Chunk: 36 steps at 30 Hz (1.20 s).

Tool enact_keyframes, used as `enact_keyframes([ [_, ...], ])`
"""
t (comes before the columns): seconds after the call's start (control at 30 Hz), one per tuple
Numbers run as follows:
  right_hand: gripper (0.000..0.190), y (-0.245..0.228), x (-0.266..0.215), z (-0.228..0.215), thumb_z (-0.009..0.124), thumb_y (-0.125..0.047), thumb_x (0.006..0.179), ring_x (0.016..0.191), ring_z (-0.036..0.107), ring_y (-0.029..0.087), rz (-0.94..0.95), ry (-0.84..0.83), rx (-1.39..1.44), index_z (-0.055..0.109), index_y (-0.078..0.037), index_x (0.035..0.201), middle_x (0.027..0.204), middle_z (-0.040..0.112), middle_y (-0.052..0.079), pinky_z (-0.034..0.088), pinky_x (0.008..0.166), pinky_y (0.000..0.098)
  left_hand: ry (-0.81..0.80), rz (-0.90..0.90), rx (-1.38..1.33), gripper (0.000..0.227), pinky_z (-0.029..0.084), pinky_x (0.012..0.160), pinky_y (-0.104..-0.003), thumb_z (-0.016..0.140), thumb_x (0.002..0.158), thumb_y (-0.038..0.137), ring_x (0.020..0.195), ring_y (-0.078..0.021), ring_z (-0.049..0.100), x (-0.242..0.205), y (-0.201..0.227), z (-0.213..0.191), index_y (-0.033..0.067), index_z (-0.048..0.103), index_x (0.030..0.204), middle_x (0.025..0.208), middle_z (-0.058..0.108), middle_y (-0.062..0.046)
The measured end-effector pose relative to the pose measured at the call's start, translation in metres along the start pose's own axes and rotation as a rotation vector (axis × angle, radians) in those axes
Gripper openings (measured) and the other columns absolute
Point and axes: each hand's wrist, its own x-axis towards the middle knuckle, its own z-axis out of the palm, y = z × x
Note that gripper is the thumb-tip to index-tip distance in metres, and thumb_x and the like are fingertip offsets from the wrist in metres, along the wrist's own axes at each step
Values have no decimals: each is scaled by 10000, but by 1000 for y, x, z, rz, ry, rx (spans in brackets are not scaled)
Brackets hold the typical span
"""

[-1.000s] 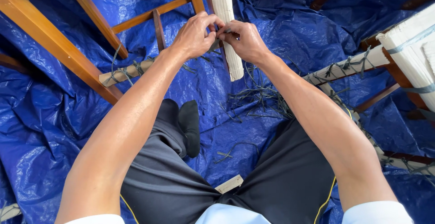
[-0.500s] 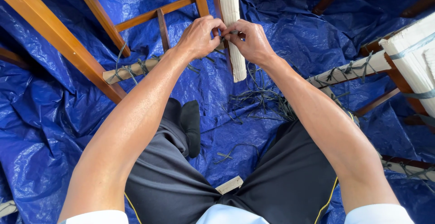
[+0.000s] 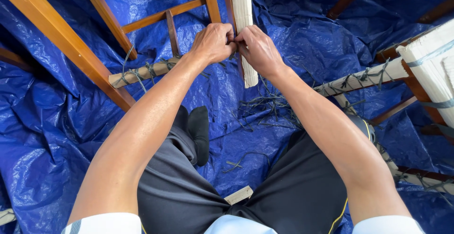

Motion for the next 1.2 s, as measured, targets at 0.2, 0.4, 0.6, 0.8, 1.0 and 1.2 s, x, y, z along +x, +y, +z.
enact_keyframes([
  [0.2,231,0,-4,7,753,-11,897,982,611,359,-69,52,-248,552,-33,1007,990,588,141,539,810,447,-116,-292,-239,309,520,672,-379,615,925,325,707,-209,675,18,-22,19,71,765,834,752,712,-93],
  [0.4,206,-13,-1,-2,737,5,920,990,624,335,-141,106,-138,559,-37,1014,1029,609,108,543,816,431,-171,-537,-590,428,419,576,-301,635,990,447,616,-117,523,18,-22,22,67,798,878,732,647,-42],
  [0.6,215,-22,-4,-7,741,28,914,1001,645,335,-139,168,-110,572,-38,1031,1079,634,111,550,814,425,-1,-551,-682,204,548,656,-260,758,862,279,716,-92,679,16,-18,20,84,803,899,821,768,-24],
  [0.8,183,-8,-24,-9,738,-25,954,919,652,352,13,152,-194,557,-33,984,998,621,118,529,735,449,140,-671,-398,199,553,758,-365,776,841,271,825,-197,717,14,-28,32,73,758,859,853,753,-69],
  [1.0,153,-4,-31,-10,708,-58,988,813,638,372,115,72,-237,560,-35,956,934,603,148,505,666,466,349,-407,-303,207,549,763,-395,768,856,216,824,-246,719,10,-29,42,40,663,830,847,727,-110],
  [1.2,127,-6,-22,-24,702,-35,1001,779,667,327,77,158,-122,575,-27,995,962,634,127,527,654,405,191,144,-340,166,546,661,-376,694,958,86,751,-192,693,-19,9,-4,17,552,906,847,690,-95],
])
